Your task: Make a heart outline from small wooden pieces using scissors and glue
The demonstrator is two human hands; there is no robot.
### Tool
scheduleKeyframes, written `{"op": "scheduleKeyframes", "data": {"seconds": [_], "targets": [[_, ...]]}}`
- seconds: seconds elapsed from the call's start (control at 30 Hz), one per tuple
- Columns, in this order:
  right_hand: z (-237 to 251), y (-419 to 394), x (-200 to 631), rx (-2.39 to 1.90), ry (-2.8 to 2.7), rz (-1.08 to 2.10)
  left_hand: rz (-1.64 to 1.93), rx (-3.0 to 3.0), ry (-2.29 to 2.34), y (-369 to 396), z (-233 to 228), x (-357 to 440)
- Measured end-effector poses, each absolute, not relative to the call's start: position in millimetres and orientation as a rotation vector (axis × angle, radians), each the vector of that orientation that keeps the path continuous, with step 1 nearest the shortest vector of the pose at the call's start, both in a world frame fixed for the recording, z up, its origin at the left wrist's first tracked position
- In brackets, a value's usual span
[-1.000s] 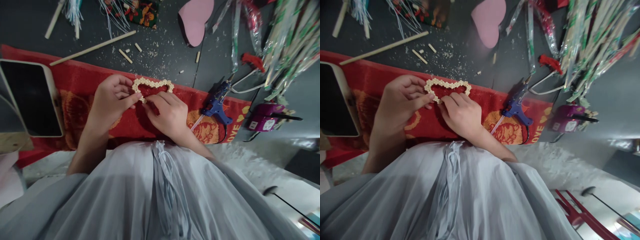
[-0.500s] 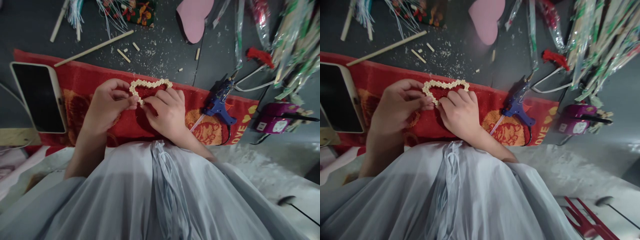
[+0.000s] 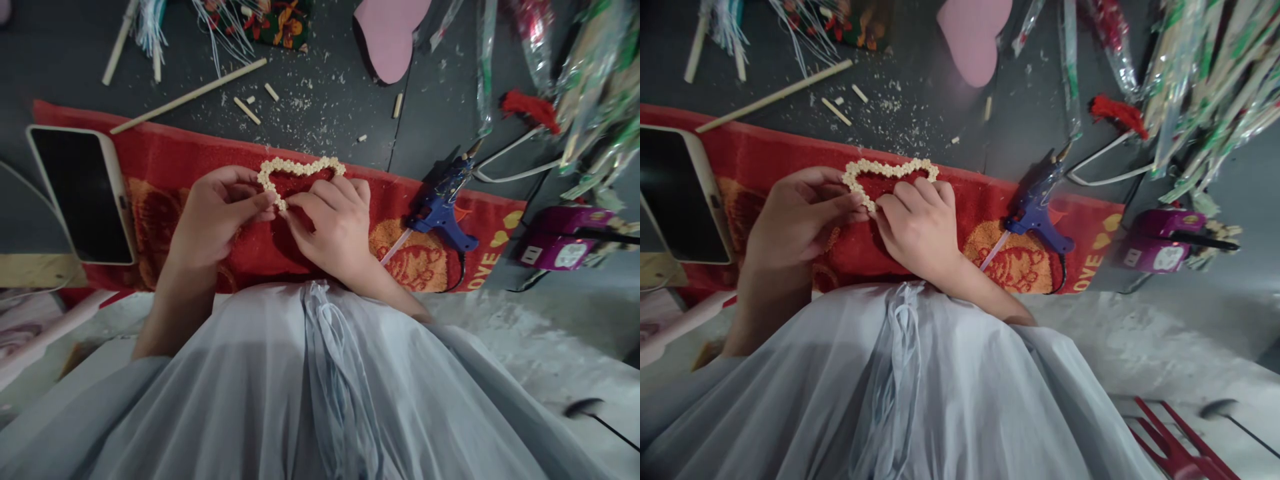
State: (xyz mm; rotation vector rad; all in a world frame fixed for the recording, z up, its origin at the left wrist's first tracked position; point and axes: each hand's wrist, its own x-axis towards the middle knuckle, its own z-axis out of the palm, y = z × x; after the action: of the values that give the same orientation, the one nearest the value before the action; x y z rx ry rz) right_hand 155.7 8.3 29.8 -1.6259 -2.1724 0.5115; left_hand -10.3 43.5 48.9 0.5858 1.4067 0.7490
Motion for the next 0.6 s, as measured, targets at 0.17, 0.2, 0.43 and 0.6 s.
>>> {"op": "scheduleKeyframes", "data": {"seconds": [0.17,0.2,0.43,0.6], "targets": [[30.5,8.5,156.7,-1.635,-2.158,0.539,0.765,0.576,1.416,42.6,51.0,-7.7],[30.2,8.3,156.9,-1.629,-2.149,0.533,0.772,0.570,1.419,42.1,51.1,-7.3],[28.6,7.9,156.8,-1.618,-2.125,0.523,0.789,0.547,1.452,40.0,50.6,-5.5],[28.1,9.0,156.5,-1.597,-2.132,0.534,0.799,0.537,1.466,39.8,48.6,-6.6]]}}
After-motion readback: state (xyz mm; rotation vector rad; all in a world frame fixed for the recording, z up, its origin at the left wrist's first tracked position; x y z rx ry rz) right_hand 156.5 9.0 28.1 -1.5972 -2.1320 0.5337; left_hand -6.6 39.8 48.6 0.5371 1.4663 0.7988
